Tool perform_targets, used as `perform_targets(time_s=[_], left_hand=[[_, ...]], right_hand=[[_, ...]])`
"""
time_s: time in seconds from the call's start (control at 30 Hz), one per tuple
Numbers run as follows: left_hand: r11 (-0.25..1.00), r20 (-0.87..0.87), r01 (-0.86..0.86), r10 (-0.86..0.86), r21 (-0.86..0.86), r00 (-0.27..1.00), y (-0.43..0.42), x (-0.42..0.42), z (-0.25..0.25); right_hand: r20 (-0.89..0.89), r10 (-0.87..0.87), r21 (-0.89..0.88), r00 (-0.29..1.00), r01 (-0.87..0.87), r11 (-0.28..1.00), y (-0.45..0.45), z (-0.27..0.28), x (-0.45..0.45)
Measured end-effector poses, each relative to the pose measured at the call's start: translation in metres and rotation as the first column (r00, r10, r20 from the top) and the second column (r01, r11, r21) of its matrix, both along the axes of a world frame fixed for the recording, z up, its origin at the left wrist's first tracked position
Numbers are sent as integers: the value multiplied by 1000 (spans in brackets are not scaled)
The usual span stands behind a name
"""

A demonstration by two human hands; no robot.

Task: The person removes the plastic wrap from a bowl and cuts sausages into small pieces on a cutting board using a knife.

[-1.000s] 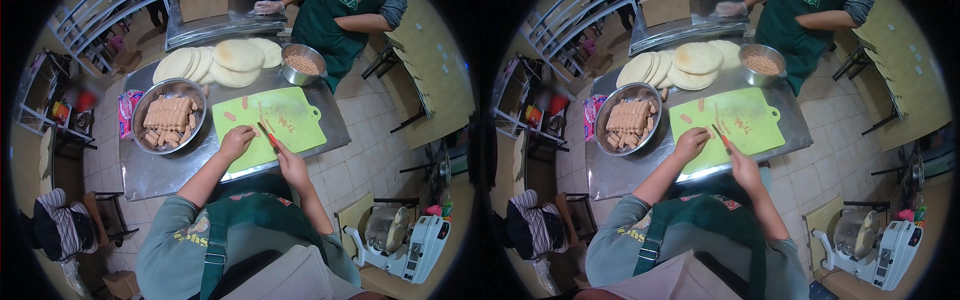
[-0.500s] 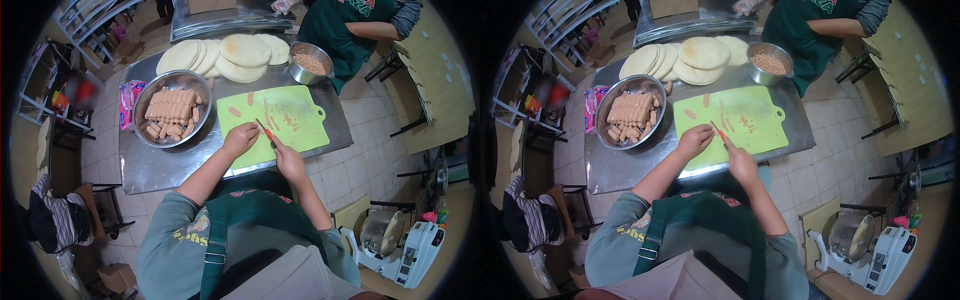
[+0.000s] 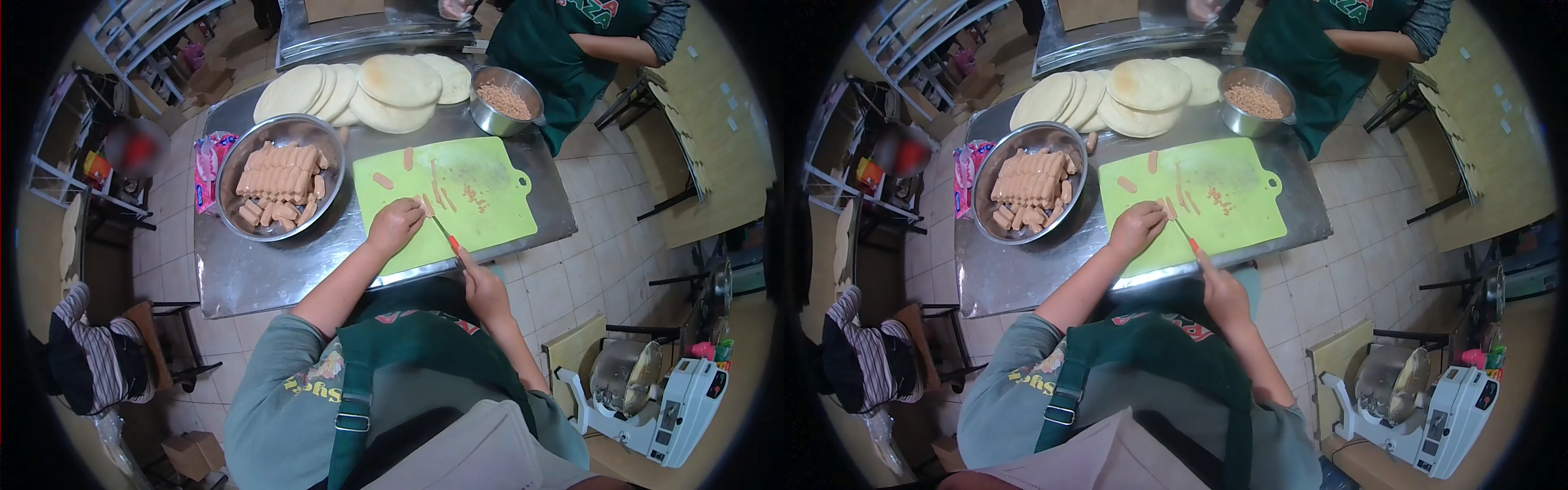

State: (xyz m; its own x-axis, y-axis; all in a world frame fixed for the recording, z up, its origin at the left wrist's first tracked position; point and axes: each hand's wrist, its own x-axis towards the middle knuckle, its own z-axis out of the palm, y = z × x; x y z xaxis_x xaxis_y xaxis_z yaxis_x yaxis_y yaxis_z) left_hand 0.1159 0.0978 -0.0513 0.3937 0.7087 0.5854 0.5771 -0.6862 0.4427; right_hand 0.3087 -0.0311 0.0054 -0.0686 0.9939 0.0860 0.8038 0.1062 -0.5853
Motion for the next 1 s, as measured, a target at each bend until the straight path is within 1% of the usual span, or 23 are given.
perform_targets(time_s=[0.07,0.1,0.2,0.27,0.3,0.33,0.37,0.47,0.6,0.7,0.77,0.8,0.87,1.0], left_hand=[[999,-6,13,-13,35,1000,0,0,0],[1000,-15,7,-7,1,1000,-1,0,1],[999,-34,1,-3,-51,999,-2,0,1],[997,-45,1,-4,-71,999,-2,0,0],[999,-25,8,-9,-47,1000,-2,0,-1],[1000,-5,15,-15,-22,1000,-1,0,-1],[1000,-5,12,-12,-21,1000,-1,0,-2],[999,-21,10,-10,-42,1000,0,-1,-3],[1000,2,21,-21,-4,1000,1,-1,-3],[1000,6,15,-15,-7,1000,0,0,-2],[1000,-1,4,-4,-24,1000,-1,1,-2],[999,-18,-9,8,-36,1000,-2,1,-3],[999,-38,-24,22,-46,999,-2,0,-3],[999,-29,-8,7,-38,1000,-2,-1,-1]], right_hand=[[6,3,-33,1000,-3,999,-2,2,6],[8,3,-32,1000,-3,999,0,6,5],[-5,-25,-4,1000,25,1000,13,14,0],[-2,-2,68,1000,2,998,23,5,-7],[-3,0,69,1000,0,998,28,4,-11],[36,3,61,999,-5,998,32,3,-15],[75,6,53,997,-10,999,35,1,-18],[95,17,58,995,-23,998,40,-4,-22],[135,8,25,991,-12,1000,45,-5,-23],[97,39,0,995,-39,999,52,-12,-20],[-70,57,42,996,-54,998,51,-18,-18],[-72,55,33,996,-52,998,46,-18,-17],[2,41,2,999,-41,999,31,-17,-15],[47,27,20,999,-28,999,2,-15,-9]])
